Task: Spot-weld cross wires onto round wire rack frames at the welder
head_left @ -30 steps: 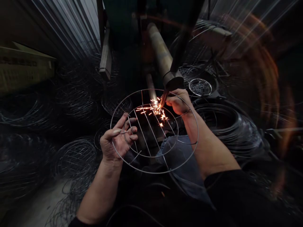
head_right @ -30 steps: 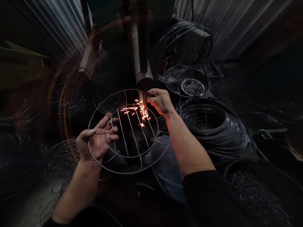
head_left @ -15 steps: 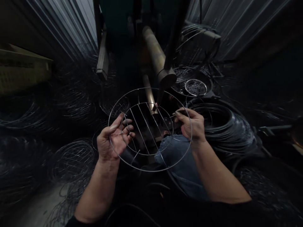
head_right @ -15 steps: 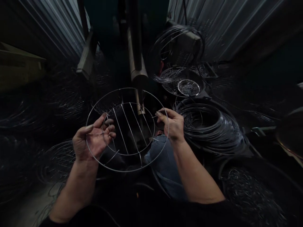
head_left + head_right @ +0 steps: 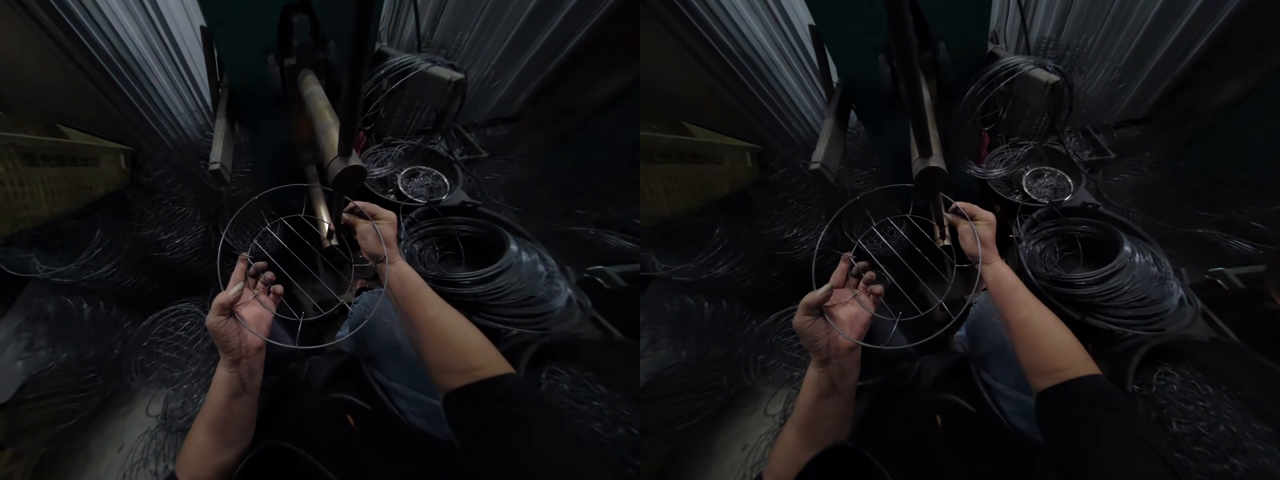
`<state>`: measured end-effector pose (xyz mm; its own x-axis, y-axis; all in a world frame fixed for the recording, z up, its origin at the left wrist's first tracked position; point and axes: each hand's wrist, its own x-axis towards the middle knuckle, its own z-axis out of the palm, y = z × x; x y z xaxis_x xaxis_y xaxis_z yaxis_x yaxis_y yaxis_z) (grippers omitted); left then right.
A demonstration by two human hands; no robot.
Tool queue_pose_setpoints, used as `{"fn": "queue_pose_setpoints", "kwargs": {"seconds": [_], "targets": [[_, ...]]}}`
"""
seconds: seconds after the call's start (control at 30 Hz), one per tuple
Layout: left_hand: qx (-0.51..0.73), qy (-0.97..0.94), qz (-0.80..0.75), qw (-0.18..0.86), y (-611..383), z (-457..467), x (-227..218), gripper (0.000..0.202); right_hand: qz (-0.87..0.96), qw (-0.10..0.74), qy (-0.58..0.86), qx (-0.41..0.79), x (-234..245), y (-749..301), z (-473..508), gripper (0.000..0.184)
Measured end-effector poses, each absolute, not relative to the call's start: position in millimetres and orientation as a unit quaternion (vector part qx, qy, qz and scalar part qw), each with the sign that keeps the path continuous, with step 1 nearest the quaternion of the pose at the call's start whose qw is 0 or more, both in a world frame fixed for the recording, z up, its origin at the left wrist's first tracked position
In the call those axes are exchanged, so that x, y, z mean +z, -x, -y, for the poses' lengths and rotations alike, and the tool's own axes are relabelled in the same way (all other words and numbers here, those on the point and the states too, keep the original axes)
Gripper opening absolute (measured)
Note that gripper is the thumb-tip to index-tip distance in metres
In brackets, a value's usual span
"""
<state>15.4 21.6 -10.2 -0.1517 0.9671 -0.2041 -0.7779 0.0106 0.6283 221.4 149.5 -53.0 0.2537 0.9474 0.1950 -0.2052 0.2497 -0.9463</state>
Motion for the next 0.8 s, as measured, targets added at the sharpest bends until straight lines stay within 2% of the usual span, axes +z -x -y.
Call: {"fn": "queue_pose_setpoints", "kwargs": {"seconds": [0.33,0.53,0.63,0.8], "targets": [[0.677,-0.117,-0.327,0.648,-20.1,-15.0,-13.7,0.045,0.444,0.627,0.462,0.442,-51.9,-228.6,-156.7,0.024],[0.654,-0.146,-0.336,0.661,-8.8,-11.2,-19.0,0.048,0.394,0.613,0.484,0.485,-54.4,-259.9,-99.0,0.031],[0.676,-0.164,-0.363,0.620,10.5,-35.0,-21.2,0.047,0.389,0.597,0.493,0.500,-58.4,-271.1,-59.1,0.034],[0.693,-0.255,-0.412,0.534,37.1,-93.4,-15.5,0.028,0.414,0.573,0.481,0.518,-57.6,-265.3,-16.7,0.036]]}}
